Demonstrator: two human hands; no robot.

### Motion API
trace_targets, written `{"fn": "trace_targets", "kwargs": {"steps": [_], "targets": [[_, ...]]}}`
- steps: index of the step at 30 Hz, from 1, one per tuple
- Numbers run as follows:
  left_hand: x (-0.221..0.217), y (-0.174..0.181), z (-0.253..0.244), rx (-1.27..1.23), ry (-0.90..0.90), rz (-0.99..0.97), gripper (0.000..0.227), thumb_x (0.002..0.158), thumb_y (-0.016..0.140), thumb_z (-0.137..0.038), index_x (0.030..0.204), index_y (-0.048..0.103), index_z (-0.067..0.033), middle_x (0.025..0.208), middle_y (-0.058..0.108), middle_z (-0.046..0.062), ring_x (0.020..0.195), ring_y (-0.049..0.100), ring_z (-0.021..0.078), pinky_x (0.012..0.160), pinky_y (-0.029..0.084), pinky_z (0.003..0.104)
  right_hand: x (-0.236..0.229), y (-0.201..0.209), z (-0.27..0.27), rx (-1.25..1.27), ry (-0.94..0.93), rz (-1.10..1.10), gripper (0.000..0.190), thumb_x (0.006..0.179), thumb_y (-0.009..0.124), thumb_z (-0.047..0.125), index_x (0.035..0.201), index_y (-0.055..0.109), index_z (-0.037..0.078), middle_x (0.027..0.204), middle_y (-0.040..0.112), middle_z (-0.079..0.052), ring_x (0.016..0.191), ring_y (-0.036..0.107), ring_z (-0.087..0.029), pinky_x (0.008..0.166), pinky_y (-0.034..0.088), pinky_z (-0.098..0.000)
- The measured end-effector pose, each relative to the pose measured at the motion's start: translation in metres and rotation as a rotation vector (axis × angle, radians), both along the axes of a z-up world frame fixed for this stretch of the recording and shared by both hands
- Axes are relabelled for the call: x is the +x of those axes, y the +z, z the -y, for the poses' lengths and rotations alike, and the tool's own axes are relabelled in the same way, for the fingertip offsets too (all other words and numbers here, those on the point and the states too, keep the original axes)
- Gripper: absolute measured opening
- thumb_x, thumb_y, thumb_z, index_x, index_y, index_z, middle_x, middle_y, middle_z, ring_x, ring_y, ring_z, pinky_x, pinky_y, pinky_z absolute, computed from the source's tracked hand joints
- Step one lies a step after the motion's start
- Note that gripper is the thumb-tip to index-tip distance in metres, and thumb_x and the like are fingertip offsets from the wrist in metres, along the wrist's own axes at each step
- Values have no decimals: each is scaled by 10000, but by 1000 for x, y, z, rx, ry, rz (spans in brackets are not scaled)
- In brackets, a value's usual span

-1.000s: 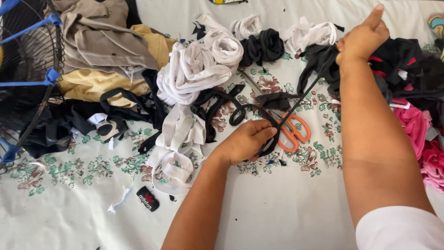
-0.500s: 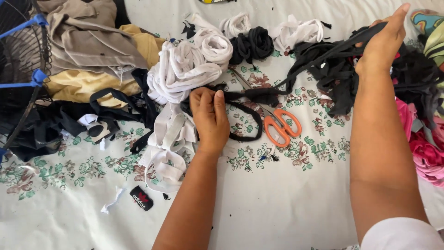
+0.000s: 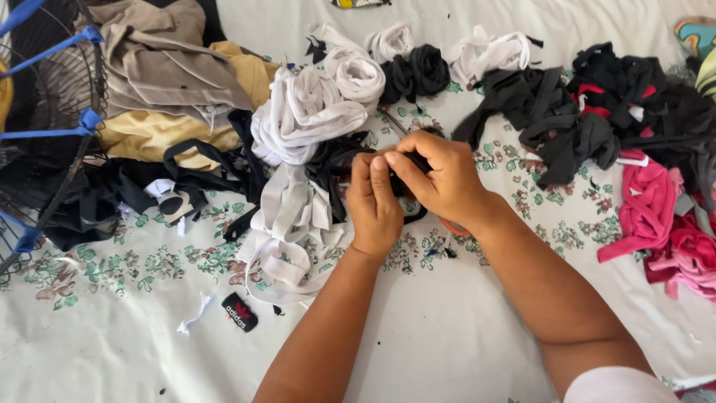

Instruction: The person repeatedly cuts black fabric strips into shorter pieces using orange-handled scissors. The person then folds and ties the cut pieces into small bundles, placing them on the table among other fabric scraps.

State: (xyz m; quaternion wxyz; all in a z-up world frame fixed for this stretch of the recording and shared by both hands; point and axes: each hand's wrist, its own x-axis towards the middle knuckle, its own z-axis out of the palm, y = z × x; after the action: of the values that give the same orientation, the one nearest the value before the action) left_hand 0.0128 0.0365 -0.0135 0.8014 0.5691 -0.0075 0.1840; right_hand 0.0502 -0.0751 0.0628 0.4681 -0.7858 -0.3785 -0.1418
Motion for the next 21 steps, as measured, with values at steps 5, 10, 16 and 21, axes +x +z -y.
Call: {"fn": "trace_targets", "kwargs": {"steps": [5,10,16,21], "targets": [[12,-10,-6,3,-41,-88,329,1123,495,-271,852,510,-84,693,500,-46,620,440,37,524,367,218,31,-27,47,-91,-158,-50,190,1037,673,155,933,716,2,773,710,-75,635,636,-115,562,468,-254],[21,-2,-25,-206,-24,-39,347,1127,526,-291,843,523,-92,733,440,-83,659,359,33,532,284,225,87,-72,129,-185,-279,-27,296,1104,630,241,929,733,27,730,660,-25,669,617,-96,629,469,-245],[-10,17,7,98,-205,-204,347,1083,531,-357,857,596,-103,665,487,-71,534,388,41,452,317,248,119,-95,155,47,-545,-194,281,1113,736,227,963,682,-3,763,601,30,704,507,-68,624,420,-269],[-37,32,36,951,-280,392,259,1056,602,-305,951,664,-77,631,646,62,540,559,207,550,448,358,138,-123,182,4,-889,124,91,985,710,81,1076,710,74,753,698,-49,645,693,-177,629,526,-337]]}}
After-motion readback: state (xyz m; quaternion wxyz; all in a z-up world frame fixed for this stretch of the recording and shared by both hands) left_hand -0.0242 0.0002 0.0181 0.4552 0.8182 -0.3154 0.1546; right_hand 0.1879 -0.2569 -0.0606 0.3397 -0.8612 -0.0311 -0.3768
